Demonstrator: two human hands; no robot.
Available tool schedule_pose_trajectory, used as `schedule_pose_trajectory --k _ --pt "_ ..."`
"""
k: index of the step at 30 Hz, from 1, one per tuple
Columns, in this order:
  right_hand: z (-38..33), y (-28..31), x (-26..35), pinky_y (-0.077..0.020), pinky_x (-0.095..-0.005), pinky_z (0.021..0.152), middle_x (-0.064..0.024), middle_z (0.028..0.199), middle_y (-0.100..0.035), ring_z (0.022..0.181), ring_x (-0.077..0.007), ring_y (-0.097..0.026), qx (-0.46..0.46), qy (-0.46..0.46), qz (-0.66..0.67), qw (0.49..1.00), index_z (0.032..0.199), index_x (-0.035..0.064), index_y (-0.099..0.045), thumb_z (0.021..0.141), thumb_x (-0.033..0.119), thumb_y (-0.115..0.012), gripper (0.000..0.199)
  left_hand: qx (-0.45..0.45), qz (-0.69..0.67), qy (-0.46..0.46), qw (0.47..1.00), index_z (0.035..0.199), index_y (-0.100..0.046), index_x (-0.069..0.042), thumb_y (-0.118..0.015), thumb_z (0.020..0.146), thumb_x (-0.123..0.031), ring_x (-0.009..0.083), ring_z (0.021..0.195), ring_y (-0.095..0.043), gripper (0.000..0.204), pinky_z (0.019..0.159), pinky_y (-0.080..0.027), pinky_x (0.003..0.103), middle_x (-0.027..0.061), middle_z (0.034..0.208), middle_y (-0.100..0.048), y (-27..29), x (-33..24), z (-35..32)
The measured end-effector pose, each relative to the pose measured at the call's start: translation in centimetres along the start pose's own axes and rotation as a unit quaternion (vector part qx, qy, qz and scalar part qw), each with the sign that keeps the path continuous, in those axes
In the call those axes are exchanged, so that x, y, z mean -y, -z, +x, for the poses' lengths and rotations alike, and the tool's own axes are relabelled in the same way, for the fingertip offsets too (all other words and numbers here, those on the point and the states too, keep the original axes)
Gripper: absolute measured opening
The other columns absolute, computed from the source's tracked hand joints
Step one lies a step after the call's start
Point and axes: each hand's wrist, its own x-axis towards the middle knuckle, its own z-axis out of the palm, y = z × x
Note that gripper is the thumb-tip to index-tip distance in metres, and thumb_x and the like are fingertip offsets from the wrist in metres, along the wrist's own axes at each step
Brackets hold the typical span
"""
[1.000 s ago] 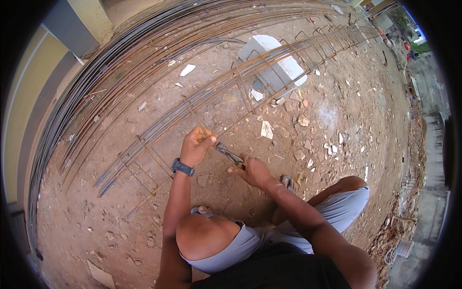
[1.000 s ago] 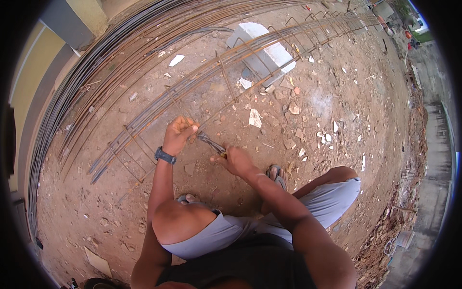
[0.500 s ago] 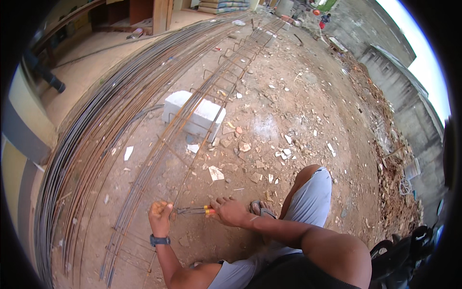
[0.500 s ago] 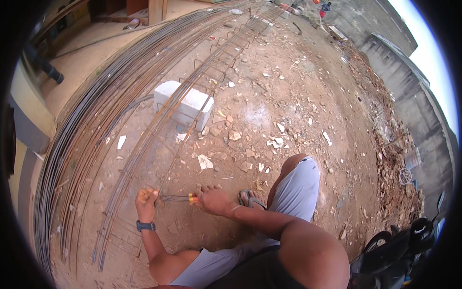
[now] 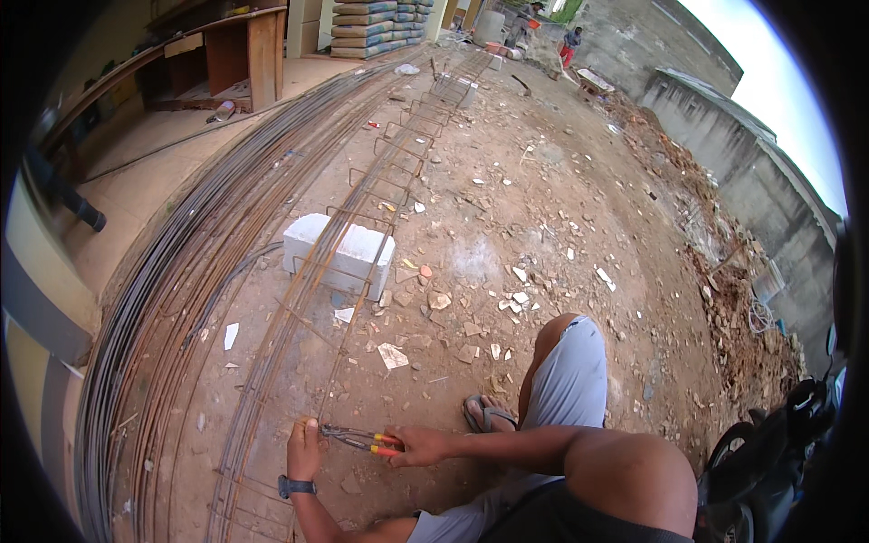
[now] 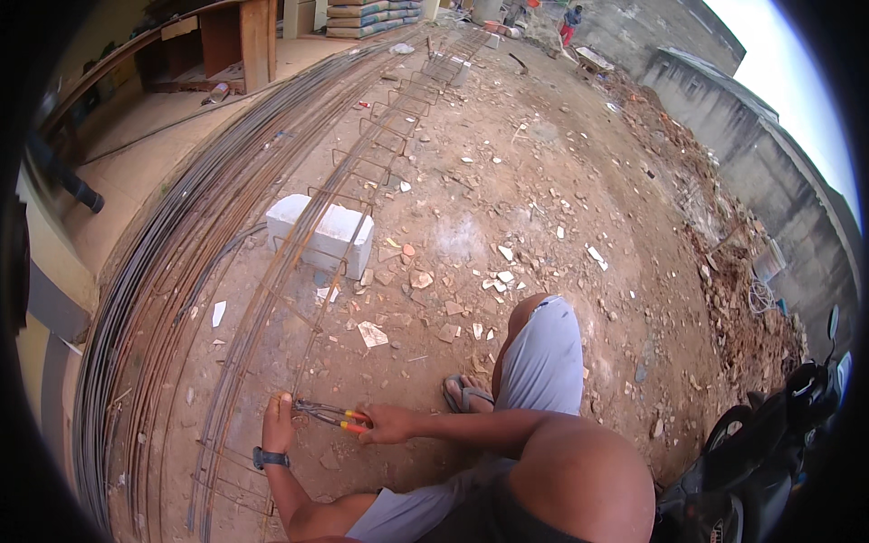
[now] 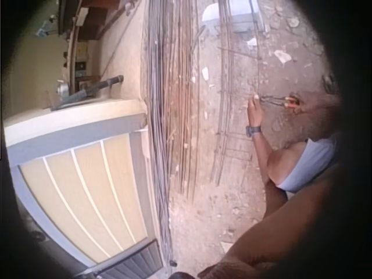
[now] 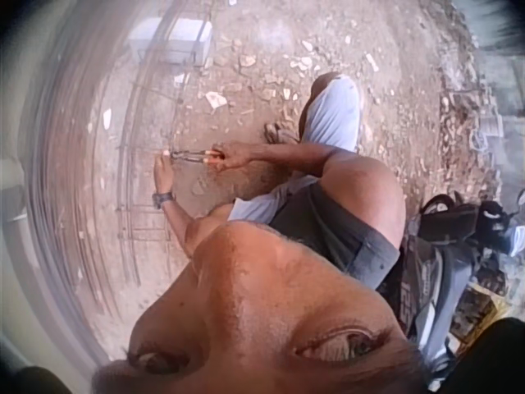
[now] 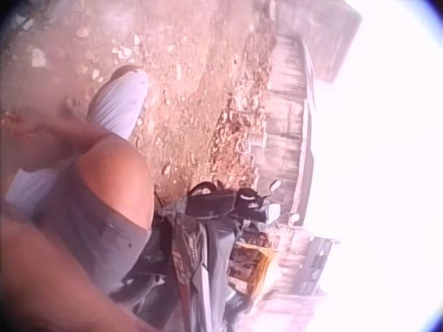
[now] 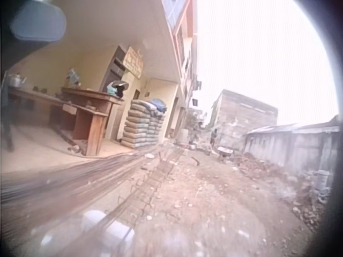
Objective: The person assembles a rebar cage by tying metal rods together with wire using pliers. They repeatedly wrap and twist wire around intersections to secure the structure.
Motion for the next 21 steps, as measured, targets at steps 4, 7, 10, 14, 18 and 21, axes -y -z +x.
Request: schedule_pose_trajectory --k 4,7,10,14,18,21 --pt "-0.8 0.7 1.7 -0.0534 -0.0492 0.084 -0.0209 0.104 -0.063 0.101 -0.0375 -0.066 -0.134 0.019 -0.194 0.972 0.125 0.0029 -0.054 0.095 0.039 -0.060 0.047 0.034 0.000 0.035 0.999 0.115 -0.056 -0.003 -0.047 0.107 -0.037 0.0152 0.074 -0.067 0.037 0.062 -0.054 0.029 0.0071 0.096 -0.066 0.7 -0.4 -0.4" --pt "1.7 5.1 1.5 -0.0549 -0.0488 0.082 -0.0166 0.105 -0.064 0.097 -0.0378 -0.068 -0.086 0.035 -0.271 0.958 0.124 0.0069 -0.057 0.095 0.033 -0.060 0.039 0.026 -0.010 0.032 0.999 0.115 -0.056 -0.002 -0.047 0.107 -0.041 0.0170 0.067 -0.069 0.040 0.055 -0.055 0.029 0.0094 0.097 -0.067 0.6 -0.3 -0.1" --pt "5.3 9.5 -0.7 -0.0572 -0.0467 0.078 -0.0111 0.106 -0.067 0.093 -0.0351 -0.070 0.003 0.042 -0.335 0.941 0.114 0.0125 -0.066 0.095 0.034 -0.059 0.029 0.026 -0.008 0.042 0.999 0.114 -0.056 -0.001 -0.047 0.106 -0.041 0.0164 0.058 -0.066 0.041 0.047 -0.052 0.028 0.0111 0.088 -0.066 -0.7 -0.4 -0.5" --pt "6.4 10.6 -1.4 -0.0566 -0.0482 0.076 -0.0109 0.102 -0.068 0.091 -0.0350 -0.069 0.002 0.113 -0.339 0.934 0.111 0.0117 -0.067 0.094 0.031 -0.060 0.027 0.015 0.022 0.078 0.997 0.111 -0.059 0.000 -0.051 0.106 -0.036 0.0146 0.049 -0.061 0.037 0.040 -0.045 0.029 0.0071 0.078 -0.061 -0.6 -2.4 -0.9" --pt "4.7 8.9 -2.0 -0.0559 -0.0488 0.075 -0.0130 0.096 -0.069 0.090 -0.0362 -0.069 -0.080 0.173 -0.327 0.926 0.118 0.0097 -0.061 0.095 0.031 -0.060 0.032 -0.016 0.058 0.048 0.997 0.102 -0.064 -0.001 -0.054 0.105 -0.033 0.0106 0.057 -0.058 0.034 0.046 -0.045 0.027 0.0057 0.076 -0.061 -0.4 -2.5 -1.4" --pt "1.6 5.6 -0.5 -0.0561 -0.0441 0.063 -0.0095 0.079 -0.064 0.077 -0.0302 -0.070 0.001 0.141 -0.199 0.970 0.123 0.0086 -0.055 0.096 0.036 -0.063 0.039 -0.045 0.080 -0.019 0.996 0.096 -0.066 -0.001 -0.054 0.104 -0.030 0.0080 0.064 -0.055 0.032 0.052 -0.045 0.027 0.0040 0.078 -0.063 0.4 0.5 -0.1"
